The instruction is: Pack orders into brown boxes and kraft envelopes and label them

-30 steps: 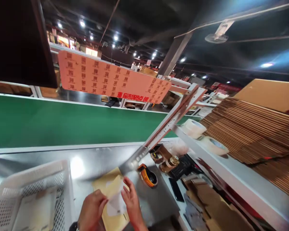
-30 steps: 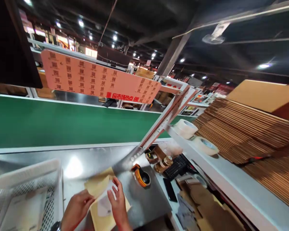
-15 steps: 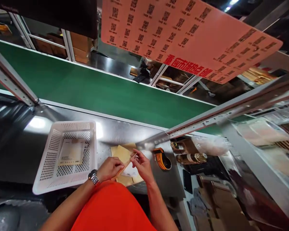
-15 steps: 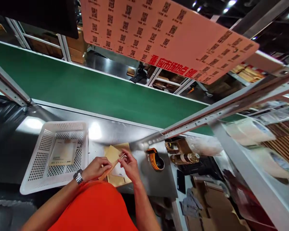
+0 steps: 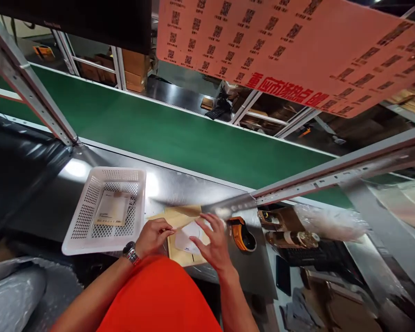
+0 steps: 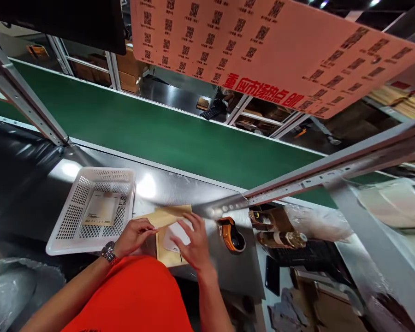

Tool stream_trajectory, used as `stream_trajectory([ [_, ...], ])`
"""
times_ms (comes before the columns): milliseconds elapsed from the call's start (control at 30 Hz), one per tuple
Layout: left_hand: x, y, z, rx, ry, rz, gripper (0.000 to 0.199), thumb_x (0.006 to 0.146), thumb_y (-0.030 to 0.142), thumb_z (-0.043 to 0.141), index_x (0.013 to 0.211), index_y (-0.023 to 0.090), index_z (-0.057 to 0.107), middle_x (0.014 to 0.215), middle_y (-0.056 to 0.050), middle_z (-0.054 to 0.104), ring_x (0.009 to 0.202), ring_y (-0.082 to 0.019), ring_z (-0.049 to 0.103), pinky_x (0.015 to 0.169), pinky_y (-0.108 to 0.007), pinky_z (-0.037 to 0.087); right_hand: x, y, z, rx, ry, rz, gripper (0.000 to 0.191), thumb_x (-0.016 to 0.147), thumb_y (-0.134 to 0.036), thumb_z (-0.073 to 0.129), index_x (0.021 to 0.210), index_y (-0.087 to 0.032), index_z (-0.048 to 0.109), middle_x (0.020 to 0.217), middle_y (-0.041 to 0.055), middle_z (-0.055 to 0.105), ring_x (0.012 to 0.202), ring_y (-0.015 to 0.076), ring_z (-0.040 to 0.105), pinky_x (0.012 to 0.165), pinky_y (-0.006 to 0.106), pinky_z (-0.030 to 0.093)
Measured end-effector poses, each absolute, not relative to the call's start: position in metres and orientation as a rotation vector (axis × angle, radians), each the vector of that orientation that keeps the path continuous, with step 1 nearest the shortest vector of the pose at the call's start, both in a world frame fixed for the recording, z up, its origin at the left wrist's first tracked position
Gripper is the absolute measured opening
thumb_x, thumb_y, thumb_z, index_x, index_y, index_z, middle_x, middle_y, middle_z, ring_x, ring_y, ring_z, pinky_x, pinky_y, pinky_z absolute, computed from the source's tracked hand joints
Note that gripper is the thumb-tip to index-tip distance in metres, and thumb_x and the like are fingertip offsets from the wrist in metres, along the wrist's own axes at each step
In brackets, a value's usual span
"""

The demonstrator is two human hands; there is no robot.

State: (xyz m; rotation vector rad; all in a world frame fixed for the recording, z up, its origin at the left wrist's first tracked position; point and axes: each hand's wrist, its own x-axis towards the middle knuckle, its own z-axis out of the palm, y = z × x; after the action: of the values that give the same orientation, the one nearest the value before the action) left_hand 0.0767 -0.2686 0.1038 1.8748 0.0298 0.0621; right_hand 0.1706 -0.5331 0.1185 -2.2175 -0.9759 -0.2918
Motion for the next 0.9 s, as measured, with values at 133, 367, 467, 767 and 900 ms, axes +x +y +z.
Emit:
stream_trajectory([
  [133,0.075,-0.277,0.114,1.988,-0.099,0.088,0.027,0.104,0.025,0.063,0.094,0.021,0.087,0.092,-0.008,0.083,0.083,-0.018,0.074,0.080,-0.029,0.058,0.169,-0.498,0.123,-2.044,-1.345,-0.120,0.043,0.106,-0.041,0.075,0.148,-0.035,0.070,0.135,0.0091,0.082,0.134,0.0313,0.071,0.127,0.067,0.050],
  [367,0.064,-0.275,0.127,2.034,-0.022,0.184,0.026,0.107,0.026,0.063,0.099,0.019,0.087,0.093,-0.008,0.083,0.083,-0.019,0.076,0.080,-0.030,0.060,0.194,-0.512,0.114,-2.035,-1.335,-0.076,0.017,0.110,-0.030,0.068,0.120,-0.033,0.081,0.104,0.0039,0.087,0.104,0.0250,0.079,0.122,0.064,0.054],
  [467,0.060,-0.269,0.125,2.045,0.031,0.237,0.025,0.107,0.027,0.064,0.097,0.019,0.086,0.093,-0.008,0.083,0.084,-0.019,0.076,0.079,-0.029,0.058,0.209,-0.540,0.109,-2.098,-1.235,-0.154,0.017,0.110,-0.031,0.066,0.115,-0.032,0.082,0.105,0.0049,0.086,0.100,0.0256,0.079,0.120,0.064,0.055],
  [767,0.063,-0.279,0.121,2.353,0.043,0.108,0.051,0.092,0.033,0.087,0.141,0.022,0.077,0.129,-0.011,0.080,0.118,-0.029,0.074,0.098,-0.038,0.062,0.211,-0.566,0.096,-2.106,-1.153,-0.102,0.018,0.111,-0.030,0.063,0.115,-0.033,0.081,0.108,0.0051,0.085,0.104,0.0254,0.079,0.119,0.061,0.056],
  [900,0.075,-0.298,0.122,2.448,-0.029,0.029,0.023,0.104,0.023,0.069,0.120,0.026,0.086,0.118,-0.009,0.082,0.115,-0.026,0.074,0.095,-0.036,0.059,0.212,-0.566,0.091,-2.100,-1.198,-0.103,0.018,0.112,-0.030,0.063,0.118,-0.032,0.079,0.111,0.0064,0.085,0.107,0.0260,0.078,0.117,0.062,0.057],
])
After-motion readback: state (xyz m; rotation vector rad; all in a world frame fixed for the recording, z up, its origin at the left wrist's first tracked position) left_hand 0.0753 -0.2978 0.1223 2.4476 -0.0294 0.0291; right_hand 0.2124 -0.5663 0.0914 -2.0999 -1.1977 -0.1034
